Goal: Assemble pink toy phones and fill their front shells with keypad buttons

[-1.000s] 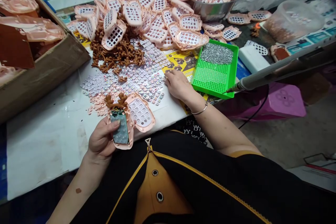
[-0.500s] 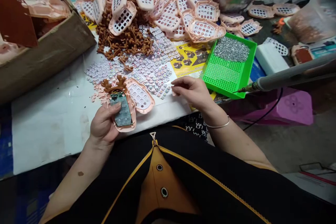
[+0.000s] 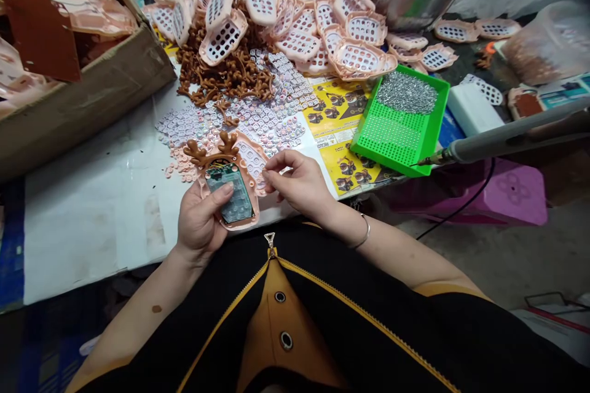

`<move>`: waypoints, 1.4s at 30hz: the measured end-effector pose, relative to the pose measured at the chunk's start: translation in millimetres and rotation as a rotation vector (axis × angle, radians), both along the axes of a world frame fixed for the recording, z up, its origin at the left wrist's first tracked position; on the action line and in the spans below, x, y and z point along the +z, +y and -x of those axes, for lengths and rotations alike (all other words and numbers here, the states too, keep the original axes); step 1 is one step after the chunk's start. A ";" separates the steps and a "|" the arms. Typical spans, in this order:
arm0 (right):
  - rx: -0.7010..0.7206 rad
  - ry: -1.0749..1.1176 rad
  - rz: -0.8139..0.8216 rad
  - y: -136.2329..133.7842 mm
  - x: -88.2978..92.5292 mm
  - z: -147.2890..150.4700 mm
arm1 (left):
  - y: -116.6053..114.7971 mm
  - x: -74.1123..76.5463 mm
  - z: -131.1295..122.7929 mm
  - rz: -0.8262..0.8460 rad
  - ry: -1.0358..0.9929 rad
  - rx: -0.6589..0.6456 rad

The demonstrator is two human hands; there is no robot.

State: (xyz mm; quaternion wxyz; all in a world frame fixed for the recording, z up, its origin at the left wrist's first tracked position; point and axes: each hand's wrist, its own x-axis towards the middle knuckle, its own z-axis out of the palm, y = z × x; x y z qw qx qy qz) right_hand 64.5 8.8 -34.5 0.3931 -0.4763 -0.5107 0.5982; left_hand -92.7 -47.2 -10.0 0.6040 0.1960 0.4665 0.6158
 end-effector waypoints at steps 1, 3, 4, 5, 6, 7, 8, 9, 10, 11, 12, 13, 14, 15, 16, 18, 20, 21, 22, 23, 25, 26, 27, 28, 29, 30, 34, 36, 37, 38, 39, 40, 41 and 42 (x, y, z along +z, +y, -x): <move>-0.015 -0.047 -0.054 0.1 -0.8 -0.1 | -0.6 -0.2 -0.9 0.004 -0.007 -0.009; -0.043 -0.156 -0.178 -0.1 -2.3 -0.7 | -1.1 -0.5 -1.8 0.004 -0.018 0.001; -0.047 -0.205 -0.226 -0.4 -3.0 -1.0 | -1.0 -0.4 -1.8 0.000 -0.019 0.019; -0.047 -0.241 -0.258 -0.7 -3.7 -1.3 | -0.8 -0.2 -1.6 -0.005 -0.022 0.039; -0.042 -0.265 -0.279 -1.2 -4.5 -1.4 | -0.6 0.0 -1.1 -0.010 -0.028 0.055; -0.038 -0.281 -0.297 -1.6 -5.2 -1.3 | -0.3 0.1 -0.6 -0.013 -0.039 0.065; -0.032 -0.296 -0.321 -2.0 -5.8 -1.0 | 0.0 0.1 0.1 -0.012 -0.054 0.067; -0.025 -0.311 -0.351 -2.4 -6.4 -0.7 | 0.3 -0.3 0.9 -0.010 -0.072 0.064; -0.021 -0.327 -0.388 -2.6 -6.8 -0.4 | 0.4 -0.9 1.8 -0.009 -0.090 0.060; -0.020 -0.345 -0.426 -2.7 -7.2 -0.3 | 0.5 -1.7 2.7 -0.006 -0.109 0.055; -0.024 -0.361 -0.466 -2.6 -7.5 -0.6 | 0.5 -2.6 3.8 -0.002 -0.128 0.051; -0.038 -0.370 -0.502 -2.3 -7.7 -1.3 | 0.4 -3.6 5.0 0.005 -0.145 0.049; -0.059 -0.372 -0.525 -1.9 -7.9 -2.4 | 0.3 -4.4 6.3 0.013 -0.158 0.052; -0.083 -0.365 -0.526 -1.3 -8.2 -3.9 | 0.1 -5.0 7.5 0.022 -0.165 0.057; -0.104 -0.343 -0.498 -0.7 -8.5 -5.6 | 0.0 -5.4 8.5 0.032 -0.164 0.062; -0.101 -0.250 -0.336 0.1 -9.4 -8.7 | -0.1 -5.3 9.8 0.046 -0.149 0.067; -0.018 -0.101 -0.091 -0.1 -10.4 -10.4 | -0.1 -4.6 9.5 0.046 -0.145 0.061; 0.043 -0.024 0.022 -0.7 -10.9 -10.6 | -0.1 -4.1 8.9 0.040 -0.149 0.054; 0.102 0.042 0.110 -1.5 -11.3 -10.4 | -0.1 -3.7 8.0 0.032 -0.152 0.044; 0.150 0.089 0.168 -2.4 -11.6 -10.0 | -0.2 -3.2 7.0 0.027 -0.155 0.031; 0.197 0.133 0.212 -4.1 -12.4 -8.9 | -0.7 -2.4 5.3 0.028 -0.145 -0.002; 0.201 0.141 0.219 -4.6 -12.8 -8.4 | -1.1 -2.0 4.8 0.034 -0.137 -0.015; 0.197 0.150 0.228 -5.0 -13.2 -8.1 | -1.5 -1.6 4.5 0.039 -0.129 -0.023; 0.192 0.162 0.242 -5.3 -13.5 -7.9 | -1.9 -1.2 4.4 0.045 -0.121 -0.028; 0.188 0.178 0.262 -5.4 -13.6 -7.9 | -2.3 -0.7 4.6 0.051 -0.112 -0.029; 0.186 0.197 0.284 -5.5 -13.5 -8.1 | -2.7 -0.3 4.9 0.057 -0.104 -0.029; 0.189 0.270 0.359 -5.6 -10.5 -9.9 | -4.0 -0.3 8.1 0.068 -0.061 -0.053; 0.215 0.332 0.406 -5.9 -8.9 -11.2 | -4.8 -1.1 11.1 0.079 -0.058 -0.089; 0.237 0.370 0.438 -6.1 -8.6 -11.9 | -5.2 -1.3 12.9 0.095 -0.069 -0.128; 0.265 0.409 0.474 -6.5 -8.9 -12.6 | -5.5 -1.3 14.8 0.114 -0.086 -0.175; 0.296 0.448 0.506 -7.2 -9.9 -13.3 | -5.7 -0.7 16.8 0.135 -0.103 -0.224; 0.333 0.487 0.530 -8.0 -11.5 -14.1 | -5.7 0.2 18.6 0.153 -0.115 -0.268; 0.370 0.528 0.544 -9.1 -13.7 -14.7 | -5.5 1.6 20.2 0.163 -0.121 -0.302; 0.414 0.566 0.553 -10.4 -16.6 -15.3 | -5.3 3.4 21.5 0.161 -0.119 -0.331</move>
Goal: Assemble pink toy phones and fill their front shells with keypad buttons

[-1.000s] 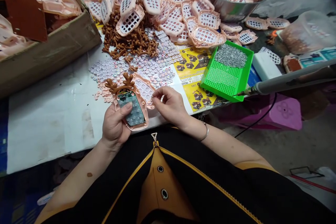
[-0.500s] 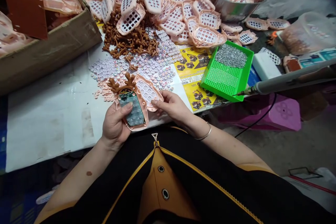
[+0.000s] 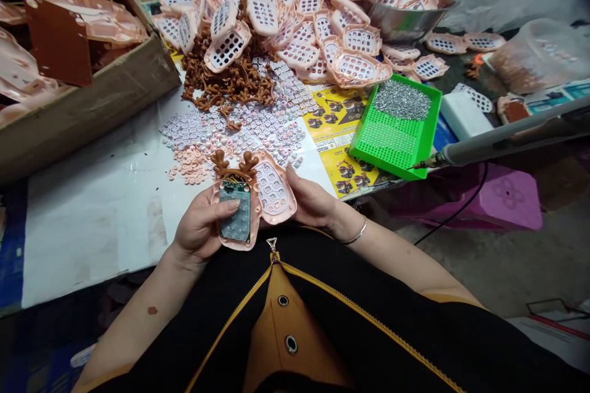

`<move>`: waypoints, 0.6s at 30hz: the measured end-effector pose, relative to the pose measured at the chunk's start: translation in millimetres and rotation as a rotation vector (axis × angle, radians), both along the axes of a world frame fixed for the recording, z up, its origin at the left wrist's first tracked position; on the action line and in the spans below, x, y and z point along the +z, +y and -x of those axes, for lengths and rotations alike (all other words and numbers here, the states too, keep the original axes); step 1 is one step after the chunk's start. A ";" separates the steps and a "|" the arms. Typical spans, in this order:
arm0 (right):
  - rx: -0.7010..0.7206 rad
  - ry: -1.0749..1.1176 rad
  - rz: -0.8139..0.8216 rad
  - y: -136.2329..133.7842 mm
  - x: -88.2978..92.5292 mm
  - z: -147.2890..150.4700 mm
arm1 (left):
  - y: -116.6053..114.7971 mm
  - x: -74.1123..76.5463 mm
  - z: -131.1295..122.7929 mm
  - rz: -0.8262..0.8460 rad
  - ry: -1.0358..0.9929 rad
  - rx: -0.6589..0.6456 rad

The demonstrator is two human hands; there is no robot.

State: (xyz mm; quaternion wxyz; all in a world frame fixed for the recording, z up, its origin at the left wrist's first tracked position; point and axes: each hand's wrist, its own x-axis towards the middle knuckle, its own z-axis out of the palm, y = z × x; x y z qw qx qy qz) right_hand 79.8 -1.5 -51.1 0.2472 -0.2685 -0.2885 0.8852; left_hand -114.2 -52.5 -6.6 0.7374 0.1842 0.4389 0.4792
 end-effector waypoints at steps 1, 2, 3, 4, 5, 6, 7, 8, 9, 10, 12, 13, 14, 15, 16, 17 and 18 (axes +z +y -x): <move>0.040 0.043 0.005 -1.5 -3.3 -0.5 | 0.3 1.9 0.9 -0.014 0.001 -0.024; 0.081 0.081 0.008 -3.1 -6.9 -0.7 | 0.7 3.7 1.3 -0.032 0.000 -0.054; 0.117 0.111 0.011 -4.8 -10.5 -0.8 | 1.0 5.3 1.2 -0.048 -0.007 -0.095; 0.147 0.133 0.013 -6.5 -14.0 -0.7 | 1.3 6.6 0.8 -0.062 -0.020 -0.137; 0.166 0.150 0.012 -8.0 -17.0 -0.4 | 1.6 7.4 0.2 -0.072 -0.036 -0.172; 0.175 0.167 0.006 -9.4 -19.3 -0.1 | 1.8 7.9 -0.6 -0.077 -0.052 -0.197; 0.173 0.184 -0.003 -10.3 -20.7 -0.1 | 2.1 8.0 -1.4 -0.080 -0.065 -0.210; 0.172 0.200 -0.011 -10.8 -21.1 -0.3 | 2.5 7.9 -2.2 -0.083 -0.072 -0.213; 0.177 0.214 -0.016 -10.7 -20.5 -1.0 | 3.1 7.7 -2.8 -0.086 -0.069 -0.206; 0.188 0.228 -0.018 -10.3 -19.3 -2.2 | 3.8 7.6 -3.4 -0.089 -0.059 -0.195; 0.222 0.249 -0.012 -8.6 -16.0 -5.7 | 5.5 7.6 -4.6 -0.096 -0.033 -0.174; 0.240 0.257 -0.007 -7.8 -14.6 -7.6 | 6.4 7.9 -5.5 -0.101 -0.023 -0.165; 0.254 0.263 -0.001 -7.2 -13.6 -9.5 | 7.2 8.4 -6.6 -0.103 -0.020 -0.163; 0.263 0.267 0.006 -6.9 -13.1 -11.1 | 7.8 9.0 -7.9 -0.103 -0.023 -0.168; 0.264 0.272 0.016 -6.8 -13.0 -12.3 | 8.4 9.7 -9.3 -0.101 -0.028 -0.176; 0.259 0.277 0.026 -7.0 -13.1 -13.2 | 8.9 10.5 -10.7 -0.097 -0.033 -0.187; 0.252 0.284 0.036 -7.3 -13.3 -13.8 | 9.2 11.1 -11.9 -0.091 -0.034 -0.199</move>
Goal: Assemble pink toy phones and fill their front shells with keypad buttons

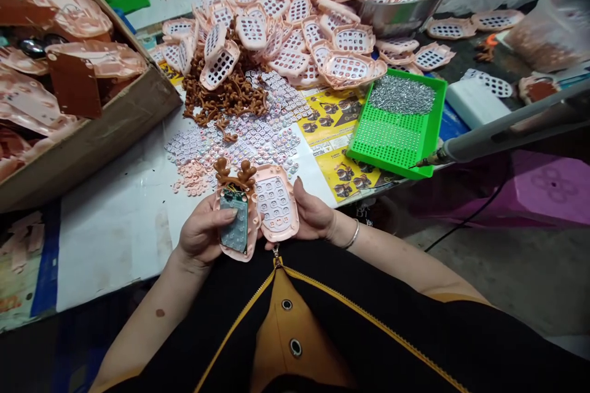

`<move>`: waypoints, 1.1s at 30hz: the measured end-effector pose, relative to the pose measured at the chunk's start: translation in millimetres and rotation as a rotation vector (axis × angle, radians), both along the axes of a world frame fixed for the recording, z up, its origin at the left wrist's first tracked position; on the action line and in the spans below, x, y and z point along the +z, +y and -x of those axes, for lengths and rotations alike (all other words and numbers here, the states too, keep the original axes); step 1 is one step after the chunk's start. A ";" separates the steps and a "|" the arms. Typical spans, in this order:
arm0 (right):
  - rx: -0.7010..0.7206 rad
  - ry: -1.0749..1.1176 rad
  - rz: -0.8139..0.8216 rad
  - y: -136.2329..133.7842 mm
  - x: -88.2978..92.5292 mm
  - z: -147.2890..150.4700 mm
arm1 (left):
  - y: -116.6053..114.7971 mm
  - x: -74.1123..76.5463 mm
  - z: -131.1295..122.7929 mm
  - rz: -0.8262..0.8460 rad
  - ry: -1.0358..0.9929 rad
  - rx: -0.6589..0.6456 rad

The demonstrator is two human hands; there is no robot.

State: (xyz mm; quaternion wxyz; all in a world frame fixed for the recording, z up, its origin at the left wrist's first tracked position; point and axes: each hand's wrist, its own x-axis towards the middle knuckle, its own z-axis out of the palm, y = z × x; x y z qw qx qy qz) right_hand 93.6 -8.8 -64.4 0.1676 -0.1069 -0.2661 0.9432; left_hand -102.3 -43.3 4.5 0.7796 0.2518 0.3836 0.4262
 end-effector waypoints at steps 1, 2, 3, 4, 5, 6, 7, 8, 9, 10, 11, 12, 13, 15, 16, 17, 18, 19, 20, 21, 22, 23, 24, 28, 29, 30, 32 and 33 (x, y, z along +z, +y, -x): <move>-0.005 0.005 0.012 -0.3 -0.2 -0.4 | 0.3 0.5 -0.9 0.005 0.004 -0.007; -0.010 0.012 0.021 -0.5 -0.3 -0.7 | 0.5 0.7 -1.5 0.010 0.013 -0.004; -0.013 0.018 0.028 -0.5 -0.4 -1.2 | 0.7 0.7 -1.8 0.014 0.027 0.009; -0.015 0.022 0.034 -0.5 -0.4 -1.8 | 0.9 0.5 -1.7 0.016 0.040 0.024; -0.016 0.023 0.040 -0.4 -0.4 -2.6 | 1.1 0.2 -1.4 0.018 0.052 0.039; -0.018 0.021 0.046 -0.3 -0.6 -3.5 | 1.3 -0.4 -1.0 0.018 0.061 0.053; -0.025 0.020 0.049 -0.2 -1.0 -4.5 | 1.5 -0.9 -0.5 0.019 0.068 0.061; -0.035 0.021 0.050 -0.1 -1.6 -5.5 | 1.7 -1.6 0.0 0.022 0.073 0.064; -0.050 0.024 0.047 -0.1 -2.3 -6.4 | 1.8 -2.3 0.6 0.026 0.073 0.070; -0.073 0.024 0.040 -0.1 -3.1 -7.2 | 1.8 -3.2 1.4 0.034 0.068 0.085; -0.107 0.018 0.031 -0.1 -4.0 -7.8 | 1.7 -4.1 2.4 0.042 0.056 0.111; -0.146 0.006 0.023 0.0 -4.8 -8.2 | 1.4 -5.3 3.8 0.050 0.038 0.139; -0.187 -0.014 0.015 0.1 -5.6 -8.4 | 1.0 -6.5 5.5 0.053 0.017 0.164; -0.267 -0.059 0.001 0.5 -6.8 -8.3 | -0.7 -9.3 9.4 0.038 -0.014 0.201; -0.300 -0.077 -0.007 0.9 -7.3 -8.0 | -1.8 -10.6 11.1 0.022 -0.021 0.210; -0.327 -0.093 -0.015 1.4 -7.6 -7.5 | -3.0 -11.7 12.3 0.005 -0.025 0.214; -0.351 -0.109 -0.021 1.9 -7.7 -6.8 | -4.1 -12.6 12.9 -0.007 -0.027 0.220; -0.375 -0.126 -0.025 2.5 -7.5 -5.9 | -5.0 -13.1 12.6 -0.012 -0.031 0.230; -0.396 -0.143 -0.025 3.1 -7.0 -4.8 | -5.5 -13.4 11.7 -0.005 -0.035 0.243; -0.414 -0.158 -0.022 3.8 -6.1 -3.5 | -5.6 -13.3 10.3 0.006 -0.037 0.258; -0.431 -0.169 -0.016 4.4 -4.9 -1.8 | -5.1 -12.9 8.6 0.018 -0.033 0.274; -0.448 -0.173 -0.006 4.9 -3.7 0.2 | -4.2 -12.4 7.1 0.025 -0.026 0.290; -0.463 -0.169 0.005 5.3 -2.5 2.4 | -2.9 -11.8 5.9 0.025 -0.016 0.308; -0.506 -0.130 0.019 5.0 -0.9 13.2 | 3.1 -8.0 7.7 -0.030 0.032 0.401; -0.509 -0.119 0.011 4.6 -1.7 15.9 | 4.5 -6.3 9.2 -0.048 0.050 0.418; -0.506 -0.109 0.002 4.3 -2.7 18.4 | 5.9 -4.2 10.7 -0.061 0.075 0.426; -0.483 -0.098 -0.010 3.8 -4.7 23.2 | 9.0 0.9 12.1 -0.078 0.163 0.417; -0.466 -0.100 -0.012 3.8 -5.2 25.5 | 10.8 3.7 11.7 -0.093 0.228 0.408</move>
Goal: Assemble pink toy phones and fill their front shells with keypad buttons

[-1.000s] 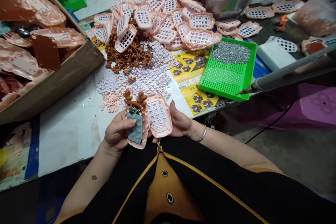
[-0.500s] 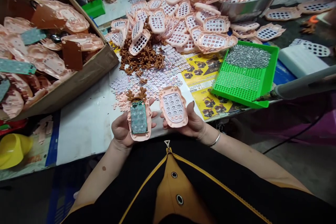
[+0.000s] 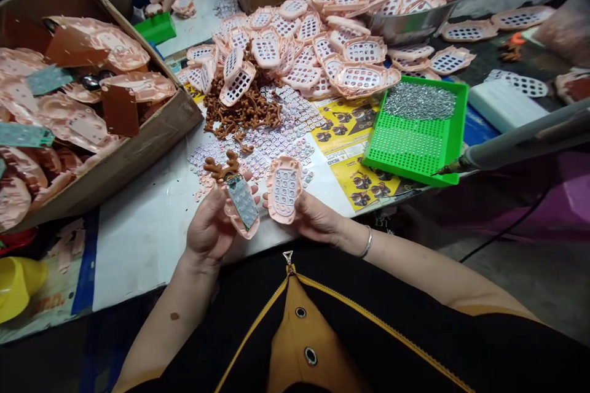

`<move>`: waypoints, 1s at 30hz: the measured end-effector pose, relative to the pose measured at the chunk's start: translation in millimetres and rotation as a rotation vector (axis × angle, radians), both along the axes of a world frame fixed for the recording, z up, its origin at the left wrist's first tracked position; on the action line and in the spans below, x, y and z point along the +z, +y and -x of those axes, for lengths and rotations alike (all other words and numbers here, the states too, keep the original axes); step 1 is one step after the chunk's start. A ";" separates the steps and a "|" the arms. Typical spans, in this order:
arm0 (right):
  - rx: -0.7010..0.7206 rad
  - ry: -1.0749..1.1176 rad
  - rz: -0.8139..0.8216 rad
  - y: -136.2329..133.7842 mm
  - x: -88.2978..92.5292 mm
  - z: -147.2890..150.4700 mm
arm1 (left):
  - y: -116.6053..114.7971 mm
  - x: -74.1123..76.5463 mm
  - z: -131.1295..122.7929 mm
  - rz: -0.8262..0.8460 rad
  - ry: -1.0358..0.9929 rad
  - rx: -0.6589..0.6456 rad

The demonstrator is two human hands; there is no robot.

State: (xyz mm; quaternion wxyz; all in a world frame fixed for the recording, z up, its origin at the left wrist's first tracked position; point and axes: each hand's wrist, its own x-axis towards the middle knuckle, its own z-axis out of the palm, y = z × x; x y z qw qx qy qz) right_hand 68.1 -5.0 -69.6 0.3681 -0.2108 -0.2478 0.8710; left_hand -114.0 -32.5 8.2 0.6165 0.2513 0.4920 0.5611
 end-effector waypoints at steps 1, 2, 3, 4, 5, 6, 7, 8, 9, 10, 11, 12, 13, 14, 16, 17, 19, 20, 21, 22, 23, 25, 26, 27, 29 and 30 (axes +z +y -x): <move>0.015 -0.003 0.002 0.0 0.0 2.4 | 2.0 2.7 -1.4 -0.010 0.075 -0.009; 0.023 -0.005 0.003 0.1 0.6 4.8 | 4.1 5.1 -3.7 -0.030 0.148 -0.027; 0.027 -0.002 0.004 0.2 1.7 7.4 | 6.1 7.0 -6.8 -0.057 0.212 -0.049; 0.032 0.009 0.001 0.3 2.9 9.9 | 8.1 8.3 -10.3 -0.087 0.263 -0.074; 0.038 0.025 -0.004 0.3 4.2 12.3 | 9.7 9.1 -13.9 -0.111 0.300 -0.099; 0.046 0.041 -0.009 0.2 5.1 14.5 | 11.1 9.2 -17.5 -0.123 0.330 -0.120; 0.050 0.053 -0.013 0.0 5.5 16.3 | 12.1 8.9 -20.6 -0.124 0.357 -0.134; 0.050 0.060 -0.015 -0.1 5.3 17.8 | 12.8 8.2 -23.2 -0.121 0.388 -0.143; 0.042 0.062 -0.017 -0.3 4.6 18.8 | 13.3 7.3 -25.3 -0.117 0.420 -0.152; 0.030 0.060 -0.022 -0.5 3.6 19.5 | 13.6 6.2 -27.0 -0.113 0.451 -0.163; 0.015 0.056 -0.032 -0.6 2.4 20.0 | 13.9 5.3 -28.3 -0.109 0.478 -0.172; 0.001 0.054 -0.047 -0.7 1.3 20.2 | 14.1 4.5 -29.5 -0.105 0.500 -0.180; -0.010 0.055 -0.067 -0.8 0.3 20.4 | 14.4 3.9 -30.6 -0.102 0.517 -0.184; -0.018 0.059 -0.091 -1.0 -0.3 20.5 | 14.9 3.6 -31.7 -0.100 0.530 -0.185; -0.038 0.074 -0.130 -1.3 -0.9 21.0 | 16.0 3.6 -34.5 -0.099 0.548 -0.185; -0.047 0.082 -0.140 -1.5 -1.0 21.4 | 16.6 3.8 -35.9 -0.098 0.553 -0.186; -0.058 0.090 -0.146 -1.7 -1.2 22.2 | 17.7 4.2 -38.8 -0.087 0.565 -0.184; -0.061 0.089 -0.147 -1.6 -1.5 22.5 | 18.1 4.4 -40.1 -0.080 0.574 -0.183; -0.064 0.085 -0.150 -1.5 -1.8 22.8 | 18.4 4.5 -41.2 -0.075 0.584 -0.183; -0.069 0.078 -0.155 -1.3 -2.3 23.0 | 18.6 4.5 -42.2 -0.072 0.596 -0.183; -0.074 0.073 -0.160 -1.0 -2.8 23.1 | 18.8 4.5 -43.1 -0.068 0.606 -0.185; -0.083 0.066 -0.167 -0.3 -3.9 22.7 | 19.3 4.3 -44.5 -0.054 0.616 -0.184; -0.084 0.066 -0.169 0.0 -4.5 22.4 | 19.7 4.1 -45.1 -0.043 0.616 -0.180; -0.083 0.066 -0.170 0.2 -5.0 22.0 | 20.1 3.9 -45.5 -0.038 0.619 -0.175; -0.072 0.059 -0.173 0.4 -5.9 21.3 | 21.0 3.3 -45.9 -0.046 0.627 -0.183; -0.065 0.050 -0.178 0.4 -6.3 21.0 | 21.4 3.0 -45.8 -0.058 0.632 -0.189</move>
